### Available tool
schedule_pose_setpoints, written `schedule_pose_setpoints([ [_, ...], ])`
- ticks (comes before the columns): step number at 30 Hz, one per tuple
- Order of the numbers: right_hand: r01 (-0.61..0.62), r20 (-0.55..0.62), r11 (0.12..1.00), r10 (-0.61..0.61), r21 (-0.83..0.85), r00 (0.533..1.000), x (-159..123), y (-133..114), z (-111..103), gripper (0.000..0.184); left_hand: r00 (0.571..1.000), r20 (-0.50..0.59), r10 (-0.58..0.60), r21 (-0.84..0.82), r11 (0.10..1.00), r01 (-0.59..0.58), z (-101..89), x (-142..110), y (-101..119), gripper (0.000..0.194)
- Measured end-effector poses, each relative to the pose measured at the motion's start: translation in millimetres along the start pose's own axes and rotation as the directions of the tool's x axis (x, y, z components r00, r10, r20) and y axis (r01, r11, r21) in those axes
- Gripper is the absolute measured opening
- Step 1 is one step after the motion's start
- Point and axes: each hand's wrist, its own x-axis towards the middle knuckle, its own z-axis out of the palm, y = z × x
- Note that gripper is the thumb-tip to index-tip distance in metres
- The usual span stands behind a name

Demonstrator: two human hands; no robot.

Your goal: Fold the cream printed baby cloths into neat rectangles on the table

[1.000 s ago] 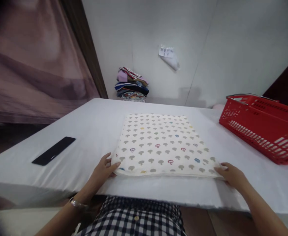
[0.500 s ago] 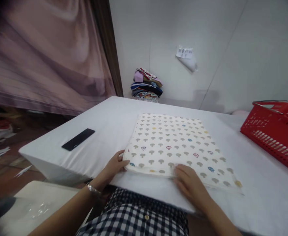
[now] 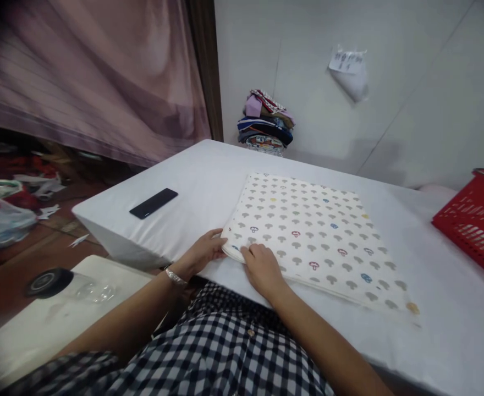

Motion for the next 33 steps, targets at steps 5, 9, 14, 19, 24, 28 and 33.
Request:
schedule_pose_setpoints([
  [5,-0.016,0.028,0.999,0.015,0.032,1.0,-1.9,3.3,6.2,0.038,1.0,0.014,-0.018,-0.008,1.0,0.018,-1.2,-3.4,3.3,0.058],
  [9,-0.01,0.008,0.999,0.01,0.047,1.0,0.2,0.0,1.9,0.041,1.0,-0.002,-0.01,0.002,1.0,0.01,-2.9,-1.4,0.6,0.063],
  [14,0.035,-0.028,0.993,-0.032,0.114,0.999,12.7,-12.4,-3.6,0.033,0.999,0.007,0.034,0.018,0.999,-0.034,-0.3,0.6,0.3,0.059],
  [19,-0.041,0.018,0.968,0.038,0.249,0.999,17.1,-14.7,0.8,0.032,0.999,0.039,0.002,-0.098,0.995,0.001,-2.2,-2.0,-2.8,0.045],
  [24,-0.095,0.014,0.923,0.096,0.373,0.995,18.3,-13.4,0.1,0.03,0.989,0.146,-0.032,-0.172,0.983,0.058,-5.5,-5.9,-9.1,0.024],
  [28,-0.118,0.017,0.908,0.121,0.403,0.992,23.1,-12.9,-0.9,0.024,0.987,0.147,-0.058,-0.109,0.991,0.075,-3.1,-4.5,-8.6,0.017],
  [33,-0.155,0.031,0.881,0.158,0.446,0.987,25.2,-9.9,-0.6,0.025,0.984,0.16,-0.083,0.005,0.997,0.083,0.6,-0.3,-5.1,0.015],
])
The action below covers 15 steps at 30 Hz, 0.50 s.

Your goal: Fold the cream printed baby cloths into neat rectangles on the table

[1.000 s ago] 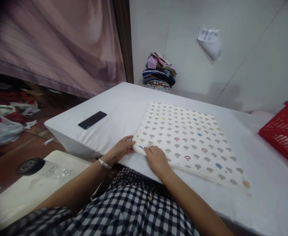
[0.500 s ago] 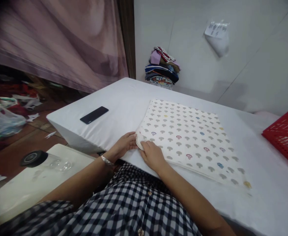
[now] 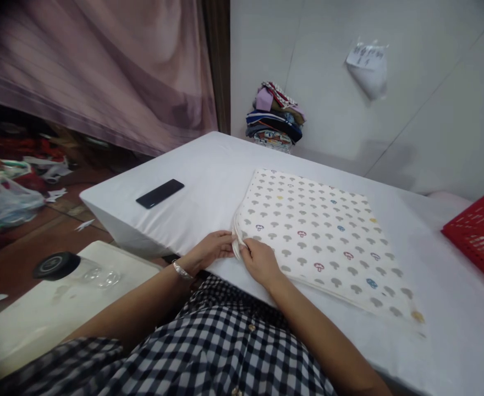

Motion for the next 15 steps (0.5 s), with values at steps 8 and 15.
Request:
schedule_pose_setpoints([
  [8,0.036,-0.105,0.997,-0.043,-0.073,0.994,-5.1,-1.2,2.6,0.024,0.985,-0.164,0.054,0.056,0.997,-0.046,3.1,-0.4,-1.7,0.011],
  [15,0.11,0.116,0.946,-0.077,-0.305,0.99,-1.1,-12.1,4.0,0.021,0.965,-0.195,0.174,0.201,0.97,-0.135,5.0,-2.0,-3.9,0.008],
])
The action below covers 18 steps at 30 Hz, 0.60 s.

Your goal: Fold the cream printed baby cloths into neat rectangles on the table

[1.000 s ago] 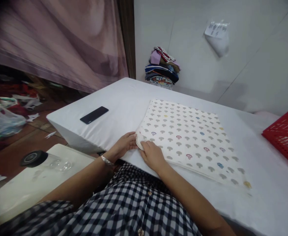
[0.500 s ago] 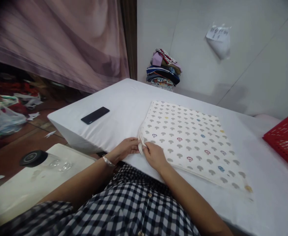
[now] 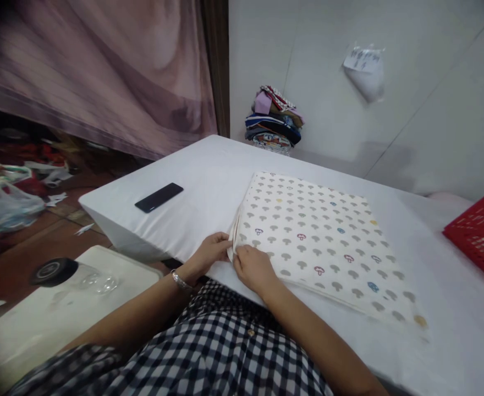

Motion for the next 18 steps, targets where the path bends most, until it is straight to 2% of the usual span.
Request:
schedule_pose_setpoints([
  [10,0.016,0.044,0.999,-0.014,-0.04,0.999,1.9,-1.8,-2.0,0.023,0.999,-0.007,-0.032,0.038,0.999,0.033,0.2,6.3,-3.1,0.028],
  [18,0.035,0.041,0.998,-0.032,-0.051,0.999,0.2,-3.5,-1.8,0.025,0.999,-0.026,-0.022,0.045,0.999,0.023,0.5,9.1,-5.8,0.017],
])
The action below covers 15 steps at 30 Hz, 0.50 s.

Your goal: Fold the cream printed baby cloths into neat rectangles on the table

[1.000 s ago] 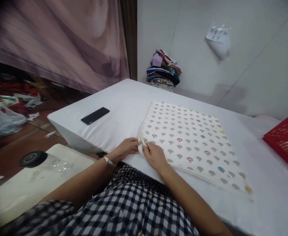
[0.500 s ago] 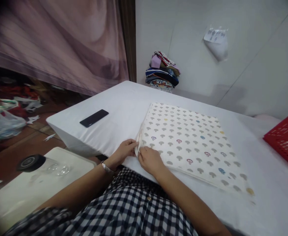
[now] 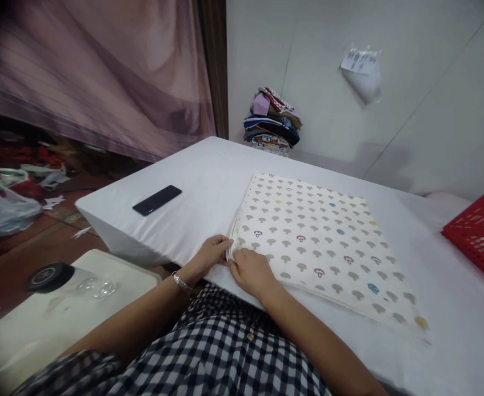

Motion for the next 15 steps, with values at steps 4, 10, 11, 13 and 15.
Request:
schedule_pose_setpoints([
  [4,-0.006,0.01,1.0,0.007,-0.022,1.0,-1.7,-3.5,1.8,0.03,0.997,-0.014,0.07,0.068,0.995,-0.069,-2.7,3.6,-3.8,0.024],
  [10,0.008,-0.029,1.0,-0.008,-0.017,1.0,-2.0,-7.0,6.5,0.028,0.988,0.064,0.141,0.177,0.973,-0.15,-6.3,7.7,-5.5,0.029],
  [11,0.016,-0.037,1.0,-0.016,-0.015,0.999,-4.1,-6.4,6.5,0.027,0.987,0.067,0.145,0.206,0.966,-0.155,-6.8,7.3,-4.9,0.026],
  [13,0.038,-0.057,0.999,-0.038,-0.009,0.998,-12.7,-2.3,6.1,0.026,0.987,0.052,0.153,0.288,0.944,-0.162,-8.2,5.5,-2.8,0.019],
  [15,0.057,-0.09,0.998,-0.057,0.0,0.994,-28.2,7.1,5.7,0.028,0.982,0.037,0.186,0.415,0.891,-0.185,-10.1,2.5,-0.1,0.014],
])
